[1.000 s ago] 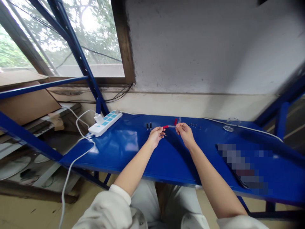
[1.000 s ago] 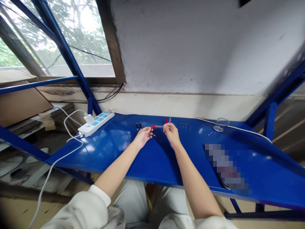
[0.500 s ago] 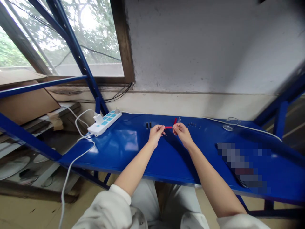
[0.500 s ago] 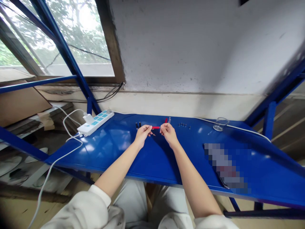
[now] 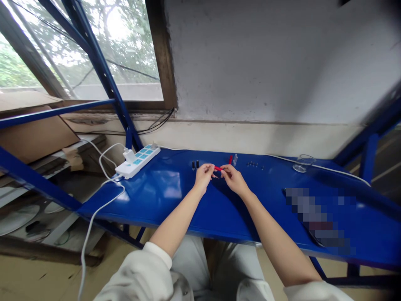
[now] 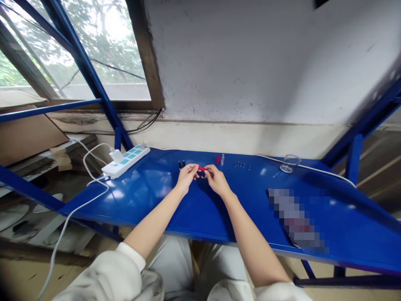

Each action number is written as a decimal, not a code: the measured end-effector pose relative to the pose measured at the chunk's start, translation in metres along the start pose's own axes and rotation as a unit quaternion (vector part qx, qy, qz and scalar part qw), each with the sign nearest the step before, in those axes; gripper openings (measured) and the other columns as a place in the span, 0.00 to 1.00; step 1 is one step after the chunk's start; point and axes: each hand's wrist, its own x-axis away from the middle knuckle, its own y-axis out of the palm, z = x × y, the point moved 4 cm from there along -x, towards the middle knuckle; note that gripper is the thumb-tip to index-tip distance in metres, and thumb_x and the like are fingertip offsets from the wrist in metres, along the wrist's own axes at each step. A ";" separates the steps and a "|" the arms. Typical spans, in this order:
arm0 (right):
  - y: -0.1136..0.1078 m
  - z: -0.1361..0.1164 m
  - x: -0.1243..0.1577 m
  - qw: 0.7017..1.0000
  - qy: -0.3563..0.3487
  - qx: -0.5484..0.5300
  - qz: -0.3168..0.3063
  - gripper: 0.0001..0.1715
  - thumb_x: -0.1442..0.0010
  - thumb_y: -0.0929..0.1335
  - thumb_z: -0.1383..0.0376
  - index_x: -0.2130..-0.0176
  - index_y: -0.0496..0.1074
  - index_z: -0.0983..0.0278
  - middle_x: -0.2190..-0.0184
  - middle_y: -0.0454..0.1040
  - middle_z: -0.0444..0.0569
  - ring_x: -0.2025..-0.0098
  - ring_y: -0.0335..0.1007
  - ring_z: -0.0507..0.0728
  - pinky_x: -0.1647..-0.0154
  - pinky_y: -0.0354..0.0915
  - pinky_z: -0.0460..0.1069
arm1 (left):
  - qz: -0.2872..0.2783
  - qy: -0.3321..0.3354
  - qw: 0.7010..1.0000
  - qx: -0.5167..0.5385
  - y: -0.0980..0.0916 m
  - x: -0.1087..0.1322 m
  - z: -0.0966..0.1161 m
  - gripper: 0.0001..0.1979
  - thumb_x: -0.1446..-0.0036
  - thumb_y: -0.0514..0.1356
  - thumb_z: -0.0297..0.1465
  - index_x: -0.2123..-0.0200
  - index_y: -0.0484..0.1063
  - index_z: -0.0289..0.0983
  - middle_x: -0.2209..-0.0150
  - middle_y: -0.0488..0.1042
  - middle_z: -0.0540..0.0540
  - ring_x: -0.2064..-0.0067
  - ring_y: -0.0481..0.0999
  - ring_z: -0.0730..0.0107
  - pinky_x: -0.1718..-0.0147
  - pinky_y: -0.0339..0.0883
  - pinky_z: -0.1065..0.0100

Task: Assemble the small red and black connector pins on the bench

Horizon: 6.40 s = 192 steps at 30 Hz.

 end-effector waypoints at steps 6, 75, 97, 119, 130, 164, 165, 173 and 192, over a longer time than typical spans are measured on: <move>-0.003 0.001 0.001 0.994 -0.036 0.101 -0.025 0.13 0.42 0.59 0.62 0.58 0.65 0.62 0.72 0.72 0.47 0.69 0.69 0.53 0.67 0.61 0.47 | -0.039 0.107 0.991 -0.074 0.003 0.002 0.010 0.09 0.49 0.56 0.33 0.66 0.66 0.33 0.71 0.70 0.47 0.77 0.68 0.79 0.76 0.64 0.74; -0.036 0.034 0.003 0.936 0.083 0.311 0.139 0.13 0.45 0.59 0.63 0.66 0.70 0.65 0.71 0.72 0.52 0.67 0.66 0.57 0.68 0.58 0.50 | -0.229 0.313 0.762 -0.518 0.022 -0.030 0.070 0.15 0.46 0.51 0.27 0.56 0.68 0.39 0.55 0.70 0.42 0.52 0.66 0.63 0.51 0.54 0.60; -0.023 0.059 0.000 0.930 0.113 0.344 0.060 0.22 0.43 0.60 0.61 0.49 0.64 0.63 0.48 0.63 0.57 0.45 0.53 0.63 0.49 0.51 0.62 | -0.065 0.186 0.839 -0.507 0.082 -0.056 -0.012 0.10 0.47 0.53 0.24 0.60 0.66 0.36 0.61 0.70 0.41 0.58 0.69 0.62 0.59 0.59 0.62; -0.010 0.073 -0.010 0.883 0.220 0.410 -0.062 0.31 0.39 0.49 0.54 0.40 0.50 0.60 0.39 0.47 0.48 0.39 0.39 0.60 0.43 0.37 0.64 | 0.067 0.040 0.996 -0.040 0.013 0.000 -0.003 0.06 0.55 0.60 0.30 0.74 0.66 0.33 0.77 0.68 0.50 0.78 0.68 0.76 0.79 0.62 0.74; -0.013 0.064 -0.008 0.902 0.165 0.398 -0.025 0.27 0.39 0.52 0.57 0.44 0.58 0.61 0.43 0.57 0.52 0.42 0.48 0.61 0.45 0.44 0.64 | 0.068 0.029 0.997 -0.027 0.016 -0.001 -0.009 0.07 0.55 0.60 0.31 0.74 0.66 0.34 0.78 0.68 0.50 0.79 0.68 0.77 0.80 0.64 0.73; -0.026 0.040 -0.006 0.952 0.140 -0.180 0.203 0.18 0.52 0.65 0.52 0.71 0.64 0.64 0.81 0.62 0.41 0.80 0.56 0.48 0.78 0.55 0.45 | 0.085 -0.002 0.996 0.033 0.013 0.001 -0.003 0.03 0.52 0.57 0.27 0.73 0.63 0.34 0.75 0.68 0.50 0.79 0.66 0.81 0.82 0.58 0.78; -0.025 0.042 -0.006 0.948 0.147 -0.197 0.202 0.18 0.52 0.65 0.52 0.71 0.64 0.64 0.81 0.62 0.40 0.81 0.55 0.47 0.78 0.54 0.45 | 0.079 -0.008 0.996 0.041 0.014 0.001 -0.003 0.03 0.52 0.56 0.27 0.73 0.63 0.34 0.75 0.68 0.50 0.79 0.66 0.81 0.82 0.57 0.78; -0.025 0.041 -0.007 0.932 0.164 -0.256 0.196 0.17 0.55 0.67 0.53 0.73 0.64 0.64 0.82 0.62 0.39 0.82 0.54 0.46 0.80 0.53 0.45 | 0.024 -0.043 0.994 0.103 0.017 0.000 -0.007 0.05 0.52 0.58 0.29 0.74 0.64 0.34 0.74 0.69 0.49 0.79 0.66 0.82 0.83 0.56 0.78; -0.026 0.033 -0.006 0.947 0.135 -0.216 0.196 0.18 0.53 0.66 0.52 0.72 0.63 0.64 0.82 0.62 0.40 0.81 0.55 0.47 0.79 0.54 0.44 | 0.013 -0.064 0.985 0.161 0.016 0.000 -0.008 0.10 0.55 0.61 0.33 0.72 0.64 0.34 0.73 0.69 0.49 0.78 0.67 0.80 0.83 0.55 0.77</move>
